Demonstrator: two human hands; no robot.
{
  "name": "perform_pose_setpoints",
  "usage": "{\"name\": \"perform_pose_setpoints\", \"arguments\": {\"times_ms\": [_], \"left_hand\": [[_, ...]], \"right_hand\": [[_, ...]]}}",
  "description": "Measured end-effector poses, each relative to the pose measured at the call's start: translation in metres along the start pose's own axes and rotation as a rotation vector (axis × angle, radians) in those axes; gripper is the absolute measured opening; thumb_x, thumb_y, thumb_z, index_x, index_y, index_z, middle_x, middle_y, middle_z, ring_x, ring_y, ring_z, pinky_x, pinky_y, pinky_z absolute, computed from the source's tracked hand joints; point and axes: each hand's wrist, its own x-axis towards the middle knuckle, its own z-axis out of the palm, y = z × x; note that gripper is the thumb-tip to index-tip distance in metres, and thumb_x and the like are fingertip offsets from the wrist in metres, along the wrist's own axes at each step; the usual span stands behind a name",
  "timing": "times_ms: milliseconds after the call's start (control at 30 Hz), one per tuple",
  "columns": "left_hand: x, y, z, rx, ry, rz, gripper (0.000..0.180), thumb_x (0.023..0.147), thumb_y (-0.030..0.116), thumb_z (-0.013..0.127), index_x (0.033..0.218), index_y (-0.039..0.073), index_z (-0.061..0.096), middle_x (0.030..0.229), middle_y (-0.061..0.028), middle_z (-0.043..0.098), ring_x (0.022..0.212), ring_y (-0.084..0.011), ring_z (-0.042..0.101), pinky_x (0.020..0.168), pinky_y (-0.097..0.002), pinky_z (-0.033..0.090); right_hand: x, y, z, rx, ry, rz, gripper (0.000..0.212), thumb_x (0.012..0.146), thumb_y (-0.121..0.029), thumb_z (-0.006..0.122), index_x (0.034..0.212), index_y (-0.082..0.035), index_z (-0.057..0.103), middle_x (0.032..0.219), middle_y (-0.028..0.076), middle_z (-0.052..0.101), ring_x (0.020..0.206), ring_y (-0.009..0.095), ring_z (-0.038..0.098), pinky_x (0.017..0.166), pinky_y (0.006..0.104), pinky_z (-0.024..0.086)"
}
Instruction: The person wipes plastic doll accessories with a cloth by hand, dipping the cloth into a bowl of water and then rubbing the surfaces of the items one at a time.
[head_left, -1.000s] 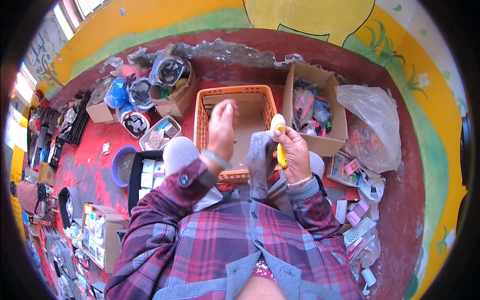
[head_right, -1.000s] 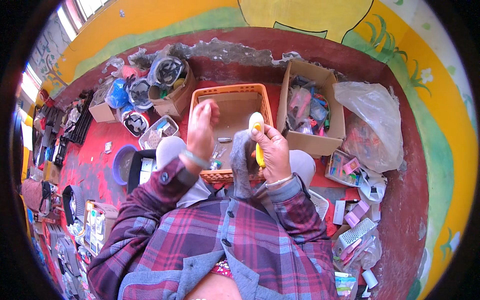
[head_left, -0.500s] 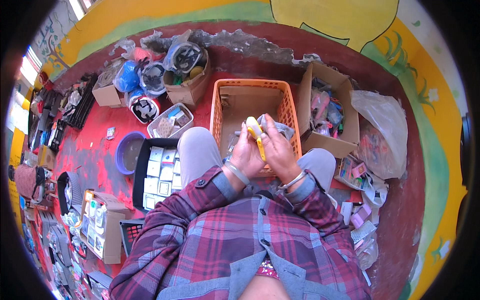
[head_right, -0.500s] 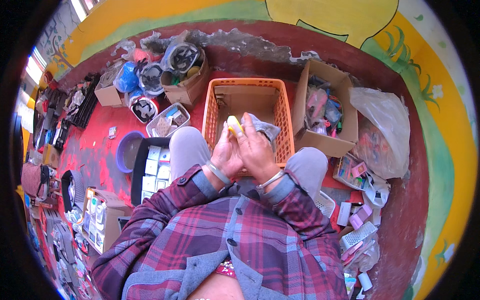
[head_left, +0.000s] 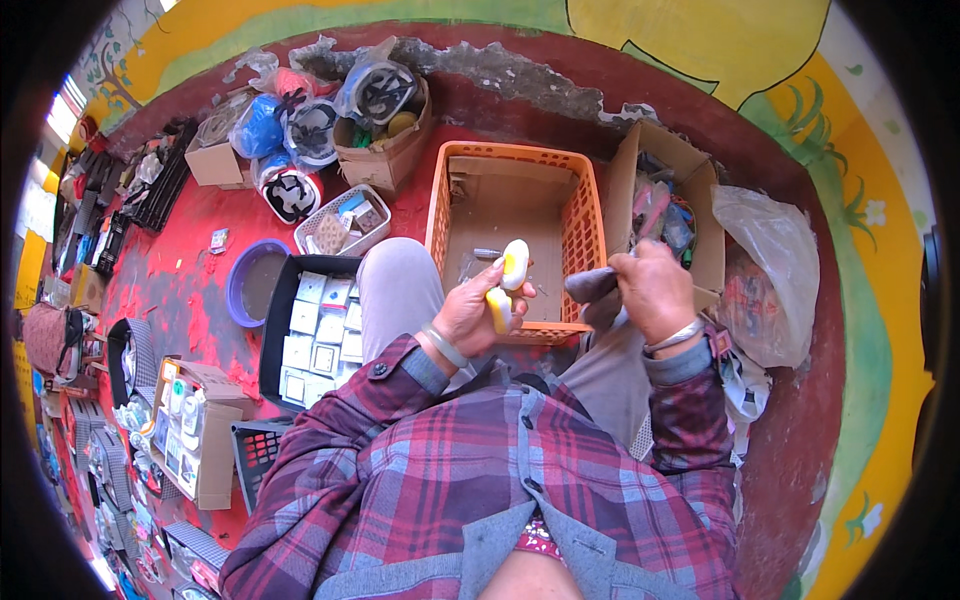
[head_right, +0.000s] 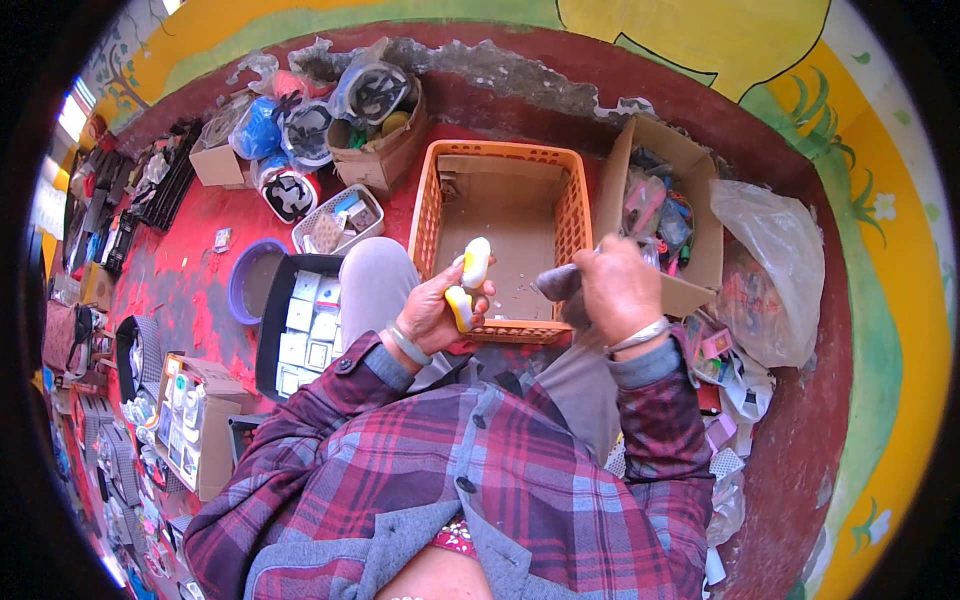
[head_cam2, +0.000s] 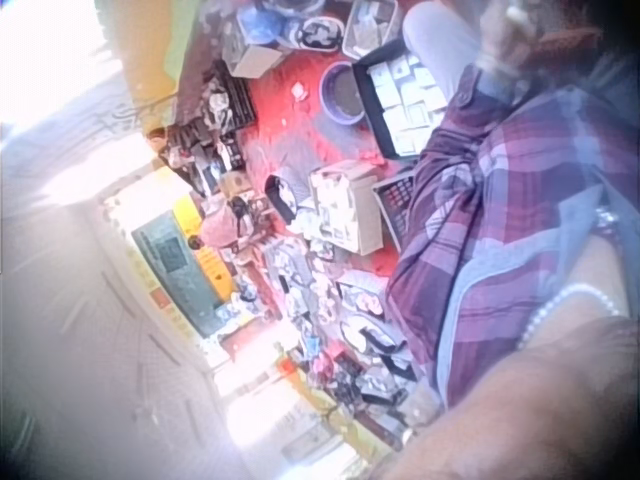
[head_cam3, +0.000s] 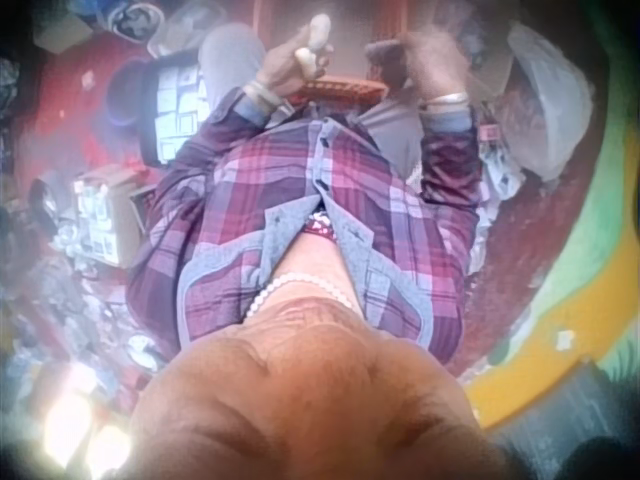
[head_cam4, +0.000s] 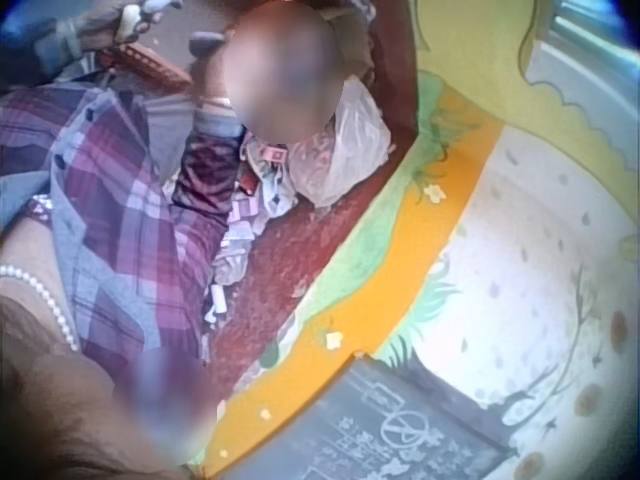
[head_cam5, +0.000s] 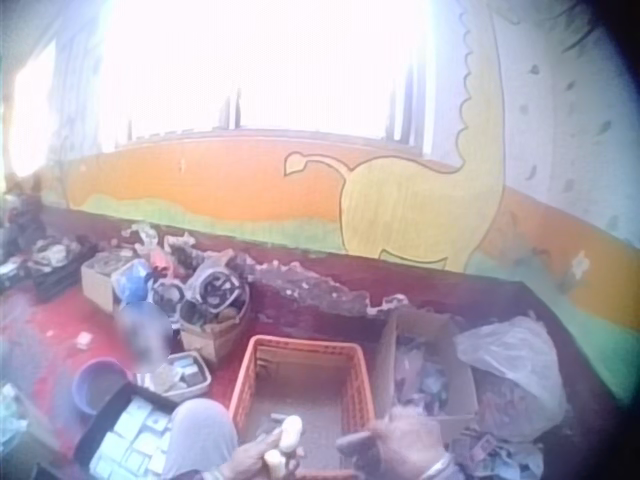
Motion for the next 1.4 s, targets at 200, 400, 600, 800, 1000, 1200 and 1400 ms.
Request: {"name": "perform_pose_setpoints", "arguments": {"times_ms": [200,400,600,800,1000,1200,1400], "left_hand": [[-0.005,0.007,0.022,0.108,0.037,0.052,0.037,0.09,0.03,0.051,0.118,0.008,0.044,0.095,-0.0089,0.056,0.074,-0.0162,0.055,0.061,-0.0276,0.046],[-0.003,0.003,0.037,0.07,0.031,0.028,0.029,0.088,0.027,0.056,0.108,0.007,0.05,0.092,-0.0063,0.056,0.075,-0.0155,0.056,0.062,-0.0279,0.047],[-0.001,-0.006,0.05,0.114,-0.025,0.054,0.027,0.089,0.026,0.055,0.106,0.005,0.052,0.088,-0.005,0.057,0.072,-0.0137,0.057,0.065,-0.0252,0.047],[0.001,-0.013,0.041,0.108,-0.051,0.081,0.03,0.091,0.022,0.05,0.115,0.004,0.046,0.097,-0.0053,0.058,0.083,-0.0132,0.059,0.071,-0.0252,0.05],[0.003,-0.022,0.046,0.158,-0.06,0.083,0.028,0.091,0.022,0.05,0.112,0.003,0.05,0.096,-0.0038,0.059,0.082,-0.0115,0.059,0.069,-0.0234,0.048],[0.004,-0.02,0.05,0.389,-0.1,0.069,0.027,0.091,0.022,0.052,0.108,0.002,0.055,0.089,-0.0031,0.059,0.073,-0.0102,0.057,0.063,-0.0217,0.045],[0.005,-0.023,0.051,0.61,-0.093,0.141,0.029,0.091,0.019,0.052,0.113,0.001,0.055,0.081,0.0009,0.056,0.067,-0.0059,0.052,0.059,-0.0201,0.042]], "right_hand": [[0.009,0.061,-0.005,1.233,0.108,-0.009,0.016,0.084,-0.008,0.054,0.096,-0.002,0.062,0.095,0.01,0.061,0.091,0.018,0.058,0.082,0.0288,0.045],[0.0,0.019,0.068,2.101,0.423,0.25,0.019,0.088,-0.009,0.05,0.104,-0.001,0.057,0.098,0.005,0.06,0.09,0.013,0.057,0.081,0.025,0.046],[-0.015,-0.049,0.064,2.21,0.028,0.029,0.029,0.089,-0.02,0.055,0.112,-0.001,0.056,0.123,0.011,0.049,0.098,0.017,0.056,0.082,0.0277,0.048],[-0.026,-0.055,0.069,1.485,0.404,-0.193,0.03,0.082,-0.02,0.064,0.108,-0.006,0.062,0.132,0.018,0.041,0.115,0.026,0.047,0.093,0.0353,0.04],[-0.026,-0.044,0.075,1.002,0.574,-0.325,0.033,0.075,-0.015,0.069,0.106,-0.007,0.06,0.128,0.021,0.043,0.112,0.035,0.049,0.092,0.0376,0.041],[-0.023,-0.044,0.077,1.123,0.597,-0.235,0.03,0.081,-0.023,0.065,0.105,-0.007,0.055,0.114,0.018,0.048,0.094,0.027,0.054,0.079,0.0328,0.045],[-0.023,-0.05,0.076,1.342,0.535,-0.063,0.025,0.088,-0.021,0.057,0.103,-0.002,0.052,0.096,0.01,0.051,0.078,0.015,0.052,0.067,0.0254,0.044]]}}
